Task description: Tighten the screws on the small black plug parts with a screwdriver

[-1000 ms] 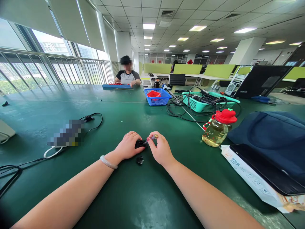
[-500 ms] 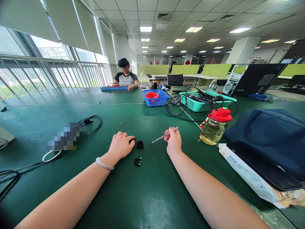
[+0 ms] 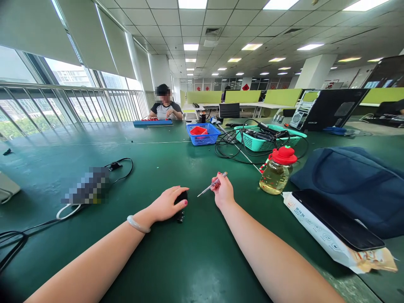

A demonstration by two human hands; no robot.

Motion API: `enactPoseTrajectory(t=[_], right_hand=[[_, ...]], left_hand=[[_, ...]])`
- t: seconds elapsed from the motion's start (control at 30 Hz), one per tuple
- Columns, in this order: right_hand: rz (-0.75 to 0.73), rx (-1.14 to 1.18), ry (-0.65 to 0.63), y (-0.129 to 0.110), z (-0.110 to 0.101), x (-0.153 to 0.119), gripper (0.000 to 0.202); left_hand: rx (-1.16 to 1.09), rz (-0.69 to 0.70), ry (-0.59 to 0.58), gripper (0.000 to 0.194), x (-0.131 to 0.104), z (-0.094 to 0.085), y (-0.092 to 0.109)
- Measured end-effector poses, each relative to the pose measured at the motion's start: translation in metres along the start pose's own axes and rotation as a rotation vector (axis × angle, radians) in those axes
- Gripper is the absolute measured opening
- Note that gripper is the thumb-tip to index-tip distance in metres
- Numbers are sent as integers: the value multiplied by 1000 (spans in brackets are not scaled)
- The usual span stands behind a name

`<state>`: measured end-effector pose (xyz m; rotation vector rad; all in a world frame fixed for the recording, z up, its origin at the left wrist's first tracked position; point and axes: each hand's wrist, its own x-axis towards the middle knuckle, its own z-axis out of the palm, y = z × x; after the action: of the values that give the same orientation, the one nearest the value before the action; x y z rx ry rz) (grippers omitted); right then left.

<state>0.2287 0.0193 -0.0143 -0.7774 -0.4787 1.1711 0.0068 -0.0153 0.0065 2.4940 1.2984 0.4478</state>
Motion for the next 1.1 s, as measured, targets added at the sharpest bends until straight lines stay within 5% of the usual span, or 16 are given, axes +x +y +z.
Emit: enactPoseTrajectory(t=[0.27, 0.47, 0.6, 0.87, 1.1], right_hand=[[-1, -17, -45, 0, 0, -1, 37], [4, -41, -87, -2, 0, -1, 36], [17, -16, -86, -2, 0, -2, 34], [38, 5, -101, -1, 1, -2, 37], [37, 15, -101, -2, 0, -3, 34]], left_hand=[[-52, 18, -8, 47, -22, 1, 37], [1, 27, -14, 41, -74, -13, 29], [105, -55, 17, 37, -126, -37, -11], [210, -275, 227, 28, -223, -95, -136], [381, -533, 292, 49, -268, -112, -174]])
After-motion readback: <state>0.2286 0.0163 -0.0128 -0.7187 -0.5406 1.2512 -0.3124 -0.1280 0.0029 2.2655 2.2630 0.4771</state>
